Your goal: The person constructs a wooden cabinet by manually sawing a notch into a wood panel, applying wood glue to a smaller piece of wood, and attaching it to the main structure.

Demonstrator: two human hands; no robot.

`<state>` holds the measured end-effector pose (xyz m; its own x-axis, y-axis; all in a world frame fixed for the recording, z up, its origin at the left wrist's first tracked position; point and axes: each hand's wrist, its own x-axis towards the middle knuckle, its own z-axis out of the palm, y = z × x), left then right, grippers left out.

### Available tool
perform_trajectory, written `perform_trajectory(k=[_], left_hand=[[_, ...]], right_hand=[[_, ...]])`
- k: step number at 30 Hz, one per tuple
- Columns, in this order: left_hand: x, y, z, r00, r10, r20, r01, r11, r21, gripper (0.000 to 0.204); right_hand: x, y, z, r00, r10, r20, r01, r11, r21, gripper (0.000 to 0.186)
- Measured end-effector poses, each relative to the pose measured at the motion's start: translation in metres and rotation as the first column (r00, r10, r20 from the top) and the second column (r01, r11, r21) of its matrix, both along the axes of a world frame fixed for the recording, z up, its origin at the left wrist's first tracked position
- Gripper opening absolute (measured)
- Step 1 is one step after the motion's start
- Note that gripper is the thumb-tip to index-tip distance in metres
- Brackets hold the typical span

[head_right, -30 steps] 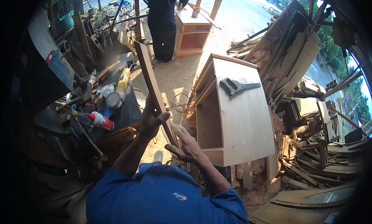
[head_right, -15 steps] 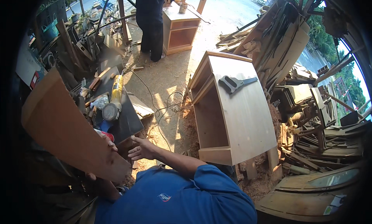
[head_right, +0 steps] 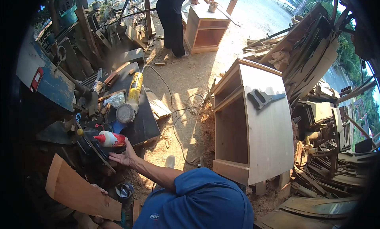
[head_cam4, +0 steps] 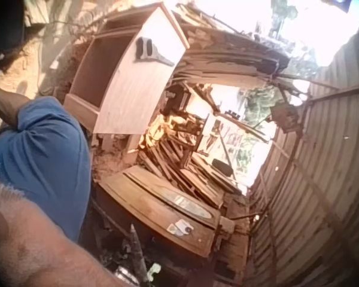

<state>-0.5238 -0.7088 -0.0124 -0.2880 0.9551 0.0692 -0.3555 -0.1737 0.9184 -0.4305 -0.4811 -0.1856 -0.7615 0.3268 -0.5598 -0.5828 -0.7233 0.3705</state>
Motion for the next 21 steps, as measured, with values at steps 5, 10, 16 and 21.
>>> perform_trajectory(k=[5,10,16,21], left_hand=[[-0.042,-0.018,-0.022,0.998,-0.068,-0.016,0.068,0.998,0.005,0.119],[-0.076,-0.014,-0.037,0.949,-0.306,-0.078,0.311,0.948,0.07,0.118],[-0.013,0.001,0.017,0.991,-0.101,-0.086,0.1,0.995,-0.013,0.117],[-0.017,-0.001,0.011,0.969,-0.149,-0.196,0.171,0.98,0.099,0.117]], right_hand=[[-0.013,0.012,0.004,0.998,-0.06,0.003,0.06,0.997,0.053,0.109],[-0.019,0.024,0.005,0.996,-0.073,0.055,0.069,0.995,0.071,0.08],[-0.029,0.026,0.013,0.995,-0.089,0.034,0.083,0.987,0.138,0.071],[-0.039,0.027,-0.003,0.988,-0.123,0.093,0.113,0.987,0.111,0.045]])
